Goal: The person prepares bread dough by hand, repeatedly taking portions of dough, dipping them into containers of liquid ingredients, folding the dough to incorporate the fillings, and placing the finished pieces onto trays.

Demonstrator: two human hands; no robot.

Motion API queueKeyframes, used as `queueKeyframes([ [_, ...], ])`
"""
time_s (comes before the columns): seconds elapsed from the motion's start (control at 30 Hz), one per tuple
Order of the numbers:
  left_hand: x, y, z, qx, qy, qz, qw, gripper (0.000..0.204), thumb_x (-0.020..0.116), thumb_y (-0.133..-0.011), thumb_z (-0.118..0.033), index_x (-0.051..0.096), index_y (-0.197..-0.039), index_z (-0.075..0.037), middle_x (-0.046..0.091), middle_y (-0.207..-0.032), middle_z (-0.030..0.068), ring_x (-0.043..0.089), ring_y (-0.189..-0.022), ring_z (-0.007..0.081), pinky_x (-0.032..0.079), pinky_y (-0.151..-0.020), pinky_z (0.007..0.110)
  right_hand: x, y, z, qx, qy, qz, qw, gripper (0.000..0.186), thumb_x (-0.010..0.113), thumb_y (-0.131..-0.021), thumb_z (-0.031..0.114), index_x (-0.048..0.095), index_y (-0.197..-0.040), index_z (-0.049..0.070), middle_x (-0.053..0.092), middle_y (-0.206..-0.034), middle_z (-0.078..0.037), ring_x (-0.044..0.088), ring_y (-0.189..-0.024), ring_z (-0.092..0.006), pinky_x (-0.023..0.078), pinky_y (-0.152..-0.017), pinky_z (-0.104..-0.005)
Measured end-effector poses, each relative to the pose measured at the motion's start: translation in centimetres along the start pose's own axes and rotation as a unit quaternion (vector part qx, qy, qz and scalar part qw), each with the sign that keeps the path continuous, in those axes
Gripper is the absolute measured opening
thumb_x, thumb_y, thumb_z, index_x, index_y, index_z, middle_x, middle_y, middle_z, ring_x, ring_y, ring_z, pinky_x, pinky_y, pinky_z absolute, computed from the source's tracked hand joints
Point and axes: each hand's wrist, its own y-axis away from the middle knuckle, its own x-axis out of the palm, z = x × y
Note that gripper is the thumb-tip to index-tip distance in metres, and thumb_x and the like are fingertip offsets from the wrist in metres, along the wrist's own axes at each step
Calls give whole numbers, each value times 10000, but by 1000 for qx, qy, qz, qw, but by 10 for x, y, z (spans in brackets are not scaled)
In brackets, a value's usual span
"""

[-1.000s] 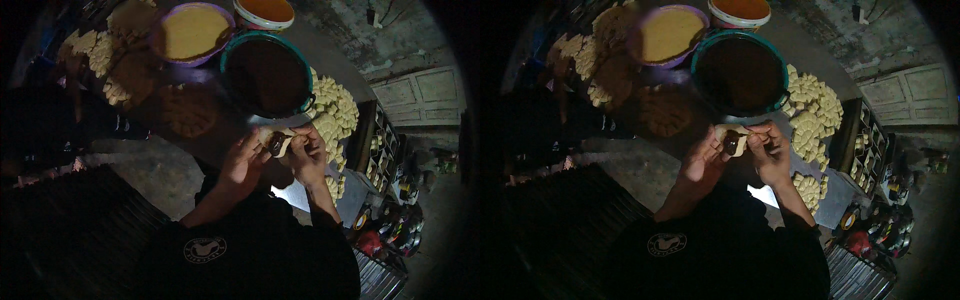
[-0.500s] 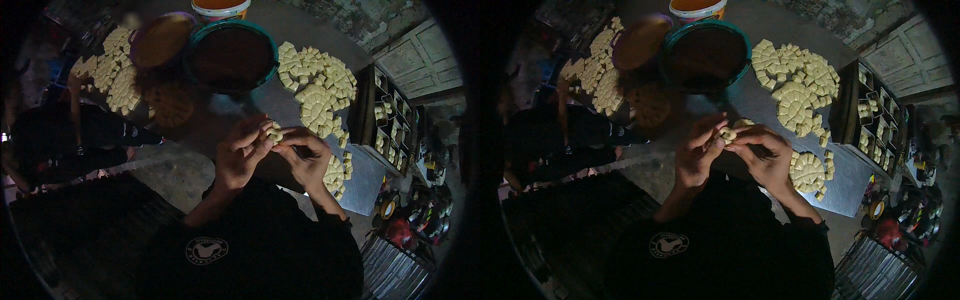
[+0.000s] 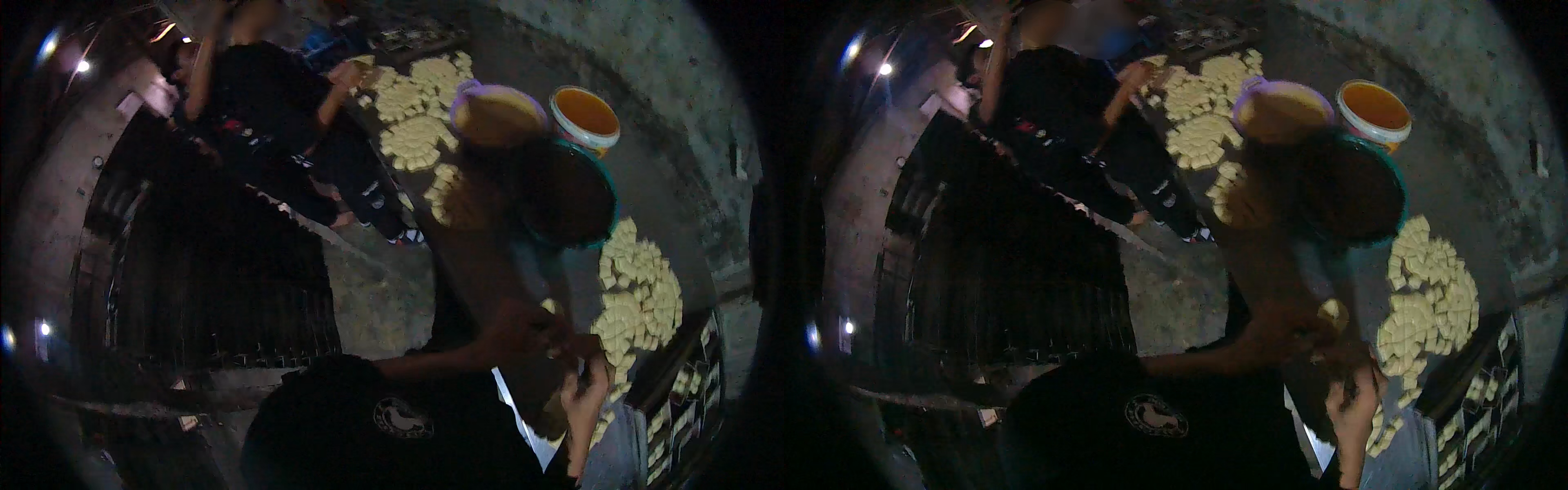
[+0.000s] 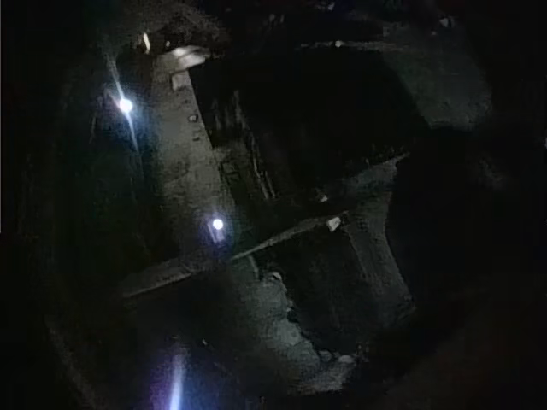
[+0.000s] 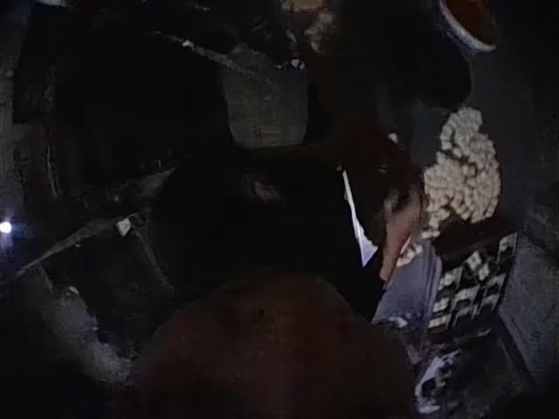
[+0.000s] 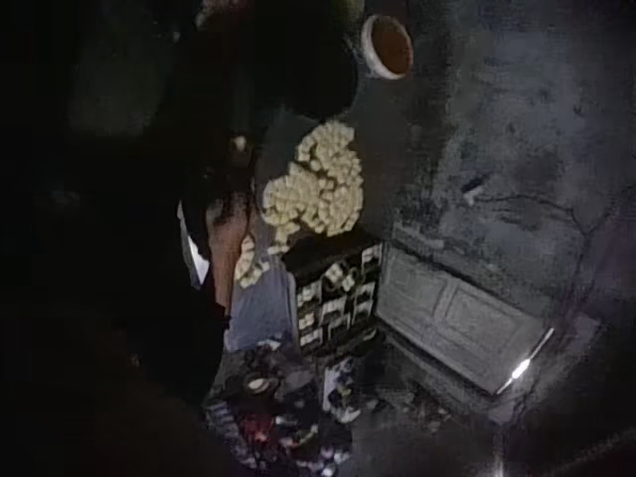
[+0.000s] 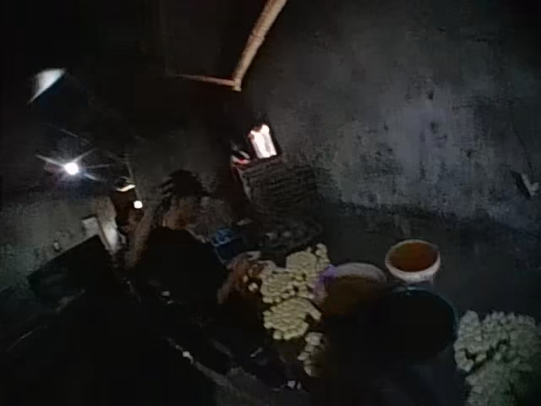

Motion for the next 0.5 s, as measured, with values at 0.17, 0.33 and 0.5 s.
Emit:
queueKeyframes([
  [0.17,-13,12,-2,-15,101,61,993,237,665,-865,-171,709,-1085,-93,722,-967,79,698,-852,166,547,-737,300,4,-29,-7,-112,-79,21,990,98,613,-729,74,653,-803,25,593,-817,-100,569,-794,-279,458,-739,-385],
  [0.33,-19,21,11,44,112,6,993,232,636,-891,-161,699,-1099,-82,714,-1006,93,682,-885,173,526,-808,302,19,-36,1,-8,-252,-30,967,226,694,-668,19,617,-880,25,566,-894,-84,571,-820,-195,457,-713,-294],
  [0.5,-33,15,-1,-93,105,-1,990,228,616,-916,-166,691,-1101,-55,715,-1001,77,649,-933,125,504,-848,302,19,-42,19,-22,-298,79,951,290,743,-673,27,621,-936,43,603,-916,-90,595,-874,-203,457,-762,-305],
])
